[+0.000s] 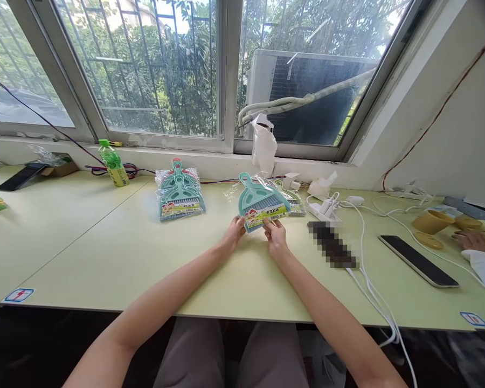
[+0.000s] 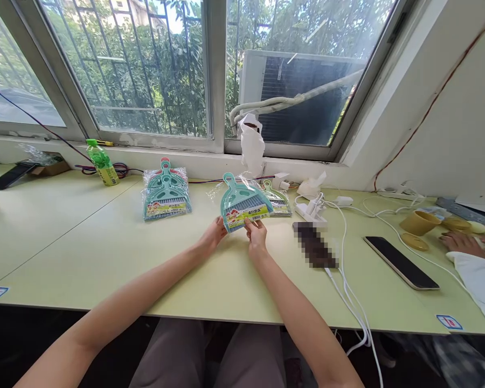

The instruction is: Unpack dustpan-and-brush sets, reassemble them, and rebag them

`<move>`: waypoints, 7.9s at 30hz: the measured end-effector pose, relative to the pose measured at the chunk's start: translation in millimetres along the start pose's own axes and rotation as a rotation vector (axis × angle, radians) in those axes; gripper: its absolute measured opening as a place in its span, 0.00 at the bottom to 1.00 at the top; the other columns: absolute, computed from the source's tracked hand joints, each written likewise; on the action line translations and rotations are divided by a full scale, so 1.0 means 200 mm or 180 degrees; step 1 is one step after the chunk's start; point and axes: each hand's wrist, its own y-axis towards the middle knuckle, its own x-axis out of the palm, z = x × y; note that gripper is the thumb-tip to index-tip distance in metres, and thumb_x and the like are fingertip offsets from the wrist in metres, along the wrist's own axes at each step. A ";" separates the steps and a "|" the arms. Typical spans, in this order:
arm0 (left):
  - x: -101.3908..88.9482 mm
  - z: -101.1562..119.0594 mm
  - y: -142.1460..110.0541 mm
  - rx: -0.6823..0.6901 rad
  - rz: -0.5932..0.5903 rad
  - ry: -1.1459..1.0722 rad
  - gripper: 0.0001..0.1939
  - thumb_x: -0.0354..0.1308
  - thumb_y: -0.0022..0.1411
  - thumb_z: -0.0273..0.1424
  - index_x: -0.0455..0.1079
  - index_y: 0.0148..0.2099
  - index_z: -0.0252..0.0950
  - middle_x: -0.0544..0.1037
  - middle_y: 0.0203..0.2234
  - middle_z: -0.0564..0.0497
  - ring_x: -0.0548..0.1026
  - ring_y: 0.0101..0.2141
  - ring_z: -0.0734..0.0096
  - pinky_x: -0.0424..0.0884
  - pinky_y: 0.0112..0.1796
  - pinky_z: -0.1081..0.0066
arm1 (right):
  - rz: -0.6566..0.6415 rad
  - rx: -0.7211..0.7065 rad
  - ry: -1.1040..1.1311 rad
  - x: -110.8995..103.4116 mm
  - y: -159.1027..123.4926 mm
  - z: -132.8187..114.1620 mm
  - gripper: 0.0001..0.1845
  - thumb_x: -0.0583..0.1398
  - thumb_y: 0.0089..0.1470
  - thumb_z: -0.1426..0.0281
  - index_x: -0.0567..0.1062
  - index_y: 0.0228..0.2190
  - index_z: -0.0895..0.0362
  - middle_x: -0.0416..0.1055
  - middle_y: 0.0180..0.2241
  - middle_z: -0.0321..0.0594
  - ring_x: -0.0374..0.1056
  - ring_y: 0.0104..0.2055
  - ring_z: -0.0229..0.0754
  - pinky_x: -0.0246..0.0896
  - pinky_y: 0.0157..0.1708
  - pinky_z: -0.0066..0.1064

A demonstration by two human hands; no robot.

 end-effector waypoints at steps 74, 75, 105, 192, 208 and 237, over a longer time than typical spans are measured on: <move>-0.02 0.07 -0.03 -0.0489 -0.0363 0.0701 0.30 0.64 0.54 0.46 0.64 0.54 0.38 0.68 0.58 0.39 0.73 0.52 0.52 0.77 0.37 0.65 | 0.0448 -0.0074 -0.0208 -0.09 0.06 -0.10 0.17 0.66 0.40 0.68 0.74 0.36 0.52 0.77 0.38 0.39 0.74 0.34 0.40 0.52 0.17 0.22; -0.03 0.08 -0.02 -0.0365 -0.0236 0.0688 0.29 0.64 0.54 0.46 0.64 0.53 0.38 0.68 0.58 0.39 0.72 0.53 0.51 0.78 0.36 0.64 | 0.0437 -0.0082 -0.0239 -0.08 0.05 -0.09 0.17 0.66 0.40 0.67 0.74 0.37 0.52 0.77 0.39 0.39 0.75 0.35 0.41 0.50 0.17 0.22; -0.08 0.07 -0.01 0.0080 0.0208 0.1240 0.31 0.66 0.51 0.44 0.63 0.54 0.39 0.74 0.51 0.42 0.74 0.49 0.51 0.76 0.40 0.58 | 0.0021 -0.0011 -0.0458 -0.07 0.09 -0.07 0.19 0.69 0.33 0.68 0.71 0.31 0.52 0.76 0.33 0.35 0.71 0.32 0.39 0.57 0.23 0.25; -0.21 0.17 0.09 -0.0277 0.0967 0.0025 0.25 0.58 0.47 0.22 0.64 0.50 0.29 0.78 0.37 0.41 0.79 0.31 0.63 0.78 0.25 0.69 | -0.0298 -0.1941 -0.3293 -0.23 0.20 -0.14 0.27 0.59 0.52 0.72 0.68 0.54 0.44 0.67 0.56 0.36 0.70 0.48 0.47 0.65 0.47 0.41; -0.29 0.26 0.06 -0.1288 0.0122 0.0063 0.15 0.57 0.55 0.24 0.70 0.46 0.28 0.80 0.31 0.40 0.78 0.25 0.69 0.73 0.20 0.79 | -0.1007 -0.2522 -0.2802 -0.15 0.15 -0.16 0.10 0.58 0.58 0.62 0.81 0.35 0.44 0.76 0.46 0.34 0.62 0.57 0.47 0.50 0.60 0.46; -0.23 0.24 -0.01 -0.0949 -0.1150 0.0728 0.25 0.64 0.51 0.29 0.66 0.53 0.34 0.76 0.48 0.37 0.78 0.43 0.53 0.78 0.36 0.64 | -0.0501 -0.0772 -0.1625 -0.16 0.19 -0.08 0.33 0.65 0.45 0.56 0.69 0.52 0.53 0.76 0.41 0.42 0.72 0.42 0.47 0.72 0.38 0.38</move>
